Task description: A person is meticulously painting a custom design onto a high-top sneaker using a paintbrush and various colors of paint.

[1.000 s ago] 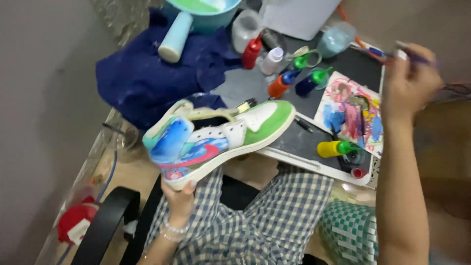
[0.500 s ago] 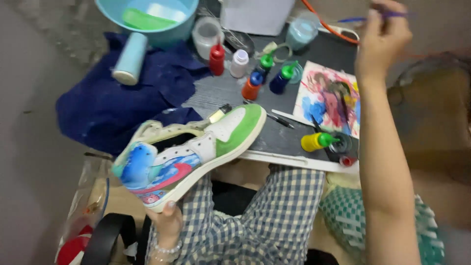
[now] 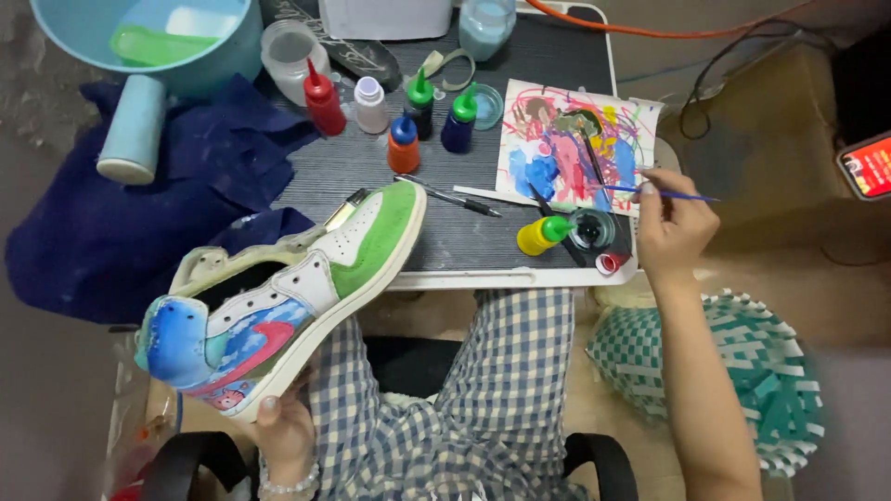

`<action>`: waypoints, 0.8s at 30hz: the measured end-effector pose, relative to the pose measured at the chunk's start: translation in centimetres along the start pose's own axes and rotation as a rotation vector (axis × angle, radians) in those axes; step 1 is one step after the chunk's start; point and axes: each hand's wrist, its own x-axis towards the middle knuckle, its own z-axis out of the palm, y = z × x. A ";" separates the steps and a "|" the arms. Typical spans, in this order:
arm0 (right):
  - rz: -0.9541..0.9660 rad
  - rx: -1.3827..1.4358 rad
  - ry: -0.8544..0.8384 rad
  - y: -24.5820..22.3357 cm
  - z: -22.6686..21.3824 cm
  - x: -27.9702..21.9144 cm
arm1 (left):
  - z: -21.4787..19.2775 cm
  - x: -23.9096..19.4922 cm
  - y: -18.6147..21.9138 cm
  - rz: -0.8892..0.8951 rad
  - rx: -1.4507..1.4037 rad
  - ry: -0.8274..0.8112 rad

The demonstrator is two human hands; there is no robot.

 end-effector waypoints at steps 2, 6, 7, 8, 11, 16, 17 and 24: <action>-0.021 -0.050 -0.038 0.4 0.2 -0.2 | 0.2 0.0 0.1 -0.036 0.009 -0.008; 0.009 -0.009 0.011 0.9 0.1 -0.6 | 0.2 0.0 0.2 0.007 0.030 -0.004; -0.009 0.001 0.006 0.7 0.2 -0.5 | 0.3 0.0 0.4 -0.017 0.020 -0.005; -0.029 0.009 0.002 0.4 0.2 -0.3 | 0.4 0.0 0.5 -0.041 0.009 -0.007; -0.033 -0.059 -0.029 1.0 0.2 -0.6 | -0.3 -0.1 -0.3 -0.013 0.029 0.008; -0.065 -0.073 -0.002 0.8 0.4 -0.4 | 0.2 0.0 0.0 -0.022 0.007 -0.015; -0.111 -0.142 -0.020 0.7 0.6 -0.4 | -0.1 0.0 -0.2 -0.022 -0.009 -0.049; -0.059 -0.037 0.218 -1.1 -1.8 -4.5 | -10.0 -4.6 -13.3 -0.115 0.486 -0.034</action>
